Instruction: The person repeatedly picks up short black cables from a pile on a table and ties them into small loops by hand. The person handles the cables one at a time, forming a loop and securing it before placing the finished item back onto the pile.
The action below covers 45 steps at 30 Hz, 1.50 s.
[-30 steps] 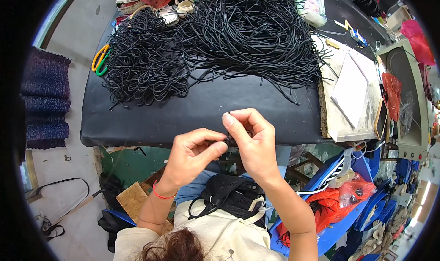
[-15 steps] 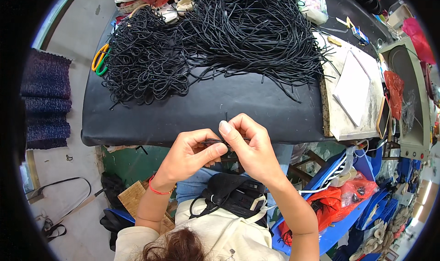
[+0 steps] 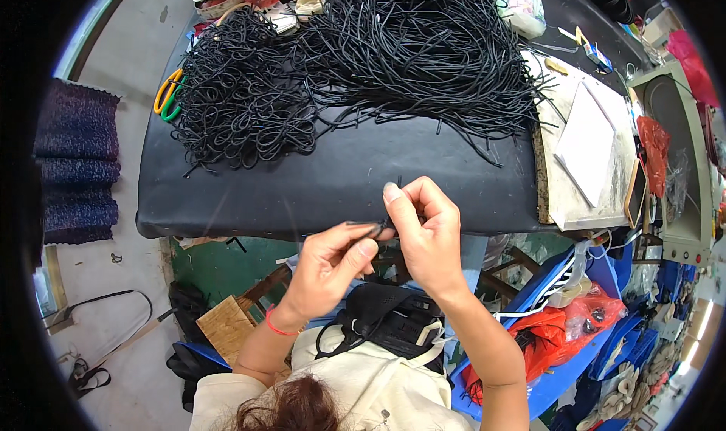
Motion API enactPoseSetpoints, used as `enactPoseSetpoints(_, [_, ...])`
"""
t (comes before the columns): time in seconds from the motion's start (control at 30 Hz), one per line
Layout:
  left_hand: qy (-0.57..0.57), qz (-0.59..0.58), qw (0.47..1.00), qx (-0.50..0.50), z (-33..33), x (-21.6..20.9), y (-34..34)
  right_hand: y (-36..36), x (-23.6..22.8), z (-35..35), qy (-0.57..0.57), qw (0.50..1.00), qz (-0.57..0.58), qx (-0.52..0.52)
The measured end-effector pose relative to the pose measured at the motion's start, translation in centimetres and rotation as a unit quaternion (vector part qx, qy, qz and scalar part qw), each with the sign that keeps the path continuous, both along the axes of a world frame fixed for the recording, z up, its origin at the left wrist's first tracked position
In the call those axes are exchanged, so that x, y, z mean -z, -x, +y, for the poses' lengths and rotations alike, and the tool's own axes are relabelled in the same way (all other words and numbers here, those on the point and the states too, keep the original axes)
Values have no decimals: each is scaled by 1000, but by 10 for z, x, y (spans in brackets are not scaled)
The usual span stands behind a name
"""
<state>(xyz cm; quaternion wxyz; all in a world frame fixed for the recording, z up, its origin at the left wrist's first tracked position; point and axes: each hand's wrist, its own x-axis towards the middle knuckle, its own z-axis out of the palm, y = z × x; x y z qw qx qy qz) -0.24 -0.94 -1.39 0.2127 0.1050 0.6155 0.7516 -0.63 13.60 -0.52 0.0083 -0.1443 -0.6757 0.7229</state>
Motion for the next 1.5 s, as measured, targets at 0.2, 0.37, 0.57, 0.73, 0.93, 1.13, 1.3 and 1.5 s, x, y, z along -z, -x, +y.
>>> enactPoseSetpoints(0.2, [-11,-104,994,38,-10,4,17,-1,-7,9,41,997,-38,-46])
enactPoseSetpoints(0.37, [-138,-88,979,-119,18,2,11,-5,-8,0,126,992,-28,1])
enactPoseSetpoints(0.57, [-216,-148,959,-106,16,-3,22,-9,-19,-8,29,996,63,62])
enactPoseSetpoints(0.73, [-141,-108,984,6,4,-7,26,0,-20,5,-37,995,68,-67])
enactPoseSetpoints(0.93, [-148,-101,983,43,1,-8,26,1,-29,-2,67,995,21,-69])
enactPoseSetpoints(1.13, [-129,-135,980,63,1,-12,24,1,-29,3,136,986,-53,-74])
enactPoseSetpoints(1.3, [-155,-120,981,7,4,-1,21,9,-23,6,130,987,-58,-75])
enactPoseSetpoints(1.5, [-207,-175,958,-93,13,-3,25,-8,-22,11,42,998,-33,-38])
